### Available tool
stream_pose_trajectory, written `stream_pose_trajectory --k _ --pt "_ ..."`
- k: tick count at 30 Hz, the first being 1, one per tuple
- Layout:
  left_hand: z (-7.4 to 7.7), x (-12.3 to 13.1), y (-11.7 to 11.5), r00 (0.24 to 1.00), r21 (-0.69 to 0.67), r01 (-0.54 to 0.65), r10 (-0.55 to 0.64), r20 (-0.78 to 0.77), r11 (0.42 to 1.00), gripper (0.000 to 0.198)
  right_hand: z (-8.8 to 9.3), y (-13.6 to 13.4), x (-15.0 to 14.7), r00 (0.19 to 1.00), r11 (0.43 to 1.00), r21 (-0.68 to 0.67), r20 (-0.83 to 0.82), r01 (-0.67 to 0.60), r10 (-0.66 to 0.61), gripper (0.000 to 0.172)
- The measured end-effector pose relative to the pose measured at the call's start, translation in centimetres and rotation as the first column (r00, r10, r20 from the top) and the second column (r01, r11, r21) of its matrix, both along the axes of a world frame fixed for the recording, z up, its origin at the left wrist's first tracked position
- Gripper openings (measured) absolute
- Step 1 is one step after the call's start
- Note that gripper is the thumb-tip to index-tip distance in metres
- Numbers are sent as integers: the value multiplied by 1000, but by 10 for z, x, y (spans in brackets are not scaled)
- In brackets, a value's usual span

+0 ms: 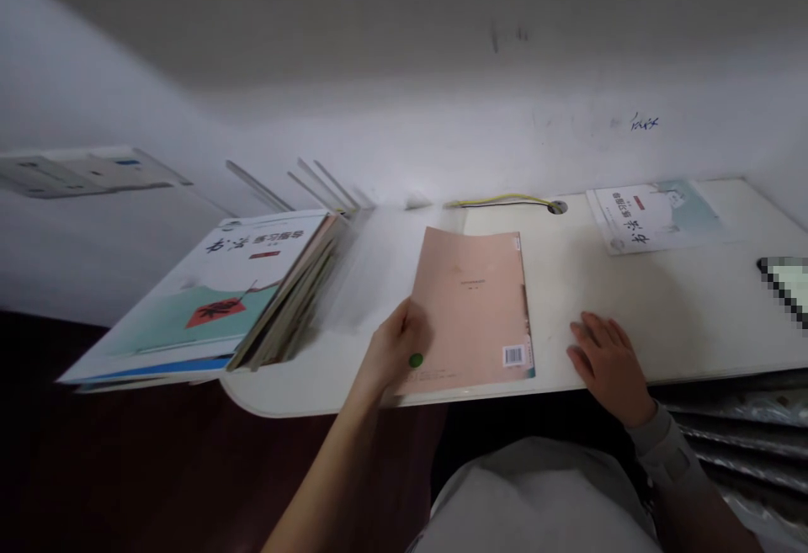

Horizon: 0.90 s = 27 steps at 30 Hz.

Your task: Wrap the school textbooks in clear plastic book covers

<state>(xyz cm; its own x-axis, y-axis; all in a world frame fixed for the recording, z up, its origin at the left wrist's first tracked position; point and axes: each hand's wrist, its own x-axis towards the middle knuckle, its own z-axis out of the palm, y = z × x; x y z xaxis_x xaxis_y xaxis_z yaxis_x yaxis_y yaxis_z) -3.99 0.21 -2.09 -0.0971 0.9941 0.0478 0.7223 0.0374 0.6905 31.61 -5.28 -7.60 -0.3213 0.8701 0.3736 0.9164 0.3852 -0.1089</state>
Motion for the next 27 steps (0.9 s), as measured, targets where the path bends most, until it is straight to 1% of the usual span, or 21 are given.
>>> stream_pose_trajectory --k 2,4,7,10,13,15,17,20,21,22,23,24,25,26,27 --pt "2 -5 -1 994 -22 -10 8 -106 1000 10 0 0 0 1000 1000 -3 -8 -1 1 37" --pt "2 -7 -1 984 -31 -19 13 -176 999 13 1 0 0 1000 1000 -10 -7 7 -7 37" --pt "-3 -7 -1 971 -7 -18 16 -239 1000 28 1 -1 -1 1000 1000 -12 5 15 -15 36" --pt "-10 -6 -2 963 41 -9 20 -269 999 39 2 -1 -2 1000 1000 -5 10 11 -11 35" --pt "-14 -6 -3 961 74 5 15 -275 997 43 1 -1 -1 1000 1000 -1 10 7 -7 35" --pt "-16 -6 -3 962 68 11 8 -274 998 45 1 -1 0 1000 1000 10 9 5 -5 35" --pt "-17 -5 -3 960 65 12 7 -281 998 46 0 0 1 1000 1000 21 3 -1 1 35" --pt "-13 -4 -5 955 122 -18 53 -291 992 44 0 0 1 1000 1000 20 -5 -7 7 36" --pt "-9 -5 -7 963 134 -27 62 -262 991 44 0 0 1 1000 1000 17 -4 -4 4 36" --pt "-5 -5 -10 979 122 -25 49 -199 992 44 1 0 0 1000 1000 14 -3 0 0 36" --pt "1 -5 -15 995 95 0 9 -95 996 45 1 0 -1 1000 1000 10 -4 5 -5 35" --pt "7 -5 -21 997 69 58 -61 41 996 49 2 -1 -2 1000 1000 6 -6 8 -8 35" --pt "13 -4 -28 970 65 143 -153 188 988 55 3 -1 -2 1000 1000 -1 -6 10 -10 35" --pt "19 0 -34 914 89 246 -261 311 965 63 4 -1 -3 1000 1000 -6 -6 13 -13 35" --pt "24 5 -40 846 137 343 -369 384 929 71 5 -1 -4 1000 1000 -9 -6 15 -16 35"
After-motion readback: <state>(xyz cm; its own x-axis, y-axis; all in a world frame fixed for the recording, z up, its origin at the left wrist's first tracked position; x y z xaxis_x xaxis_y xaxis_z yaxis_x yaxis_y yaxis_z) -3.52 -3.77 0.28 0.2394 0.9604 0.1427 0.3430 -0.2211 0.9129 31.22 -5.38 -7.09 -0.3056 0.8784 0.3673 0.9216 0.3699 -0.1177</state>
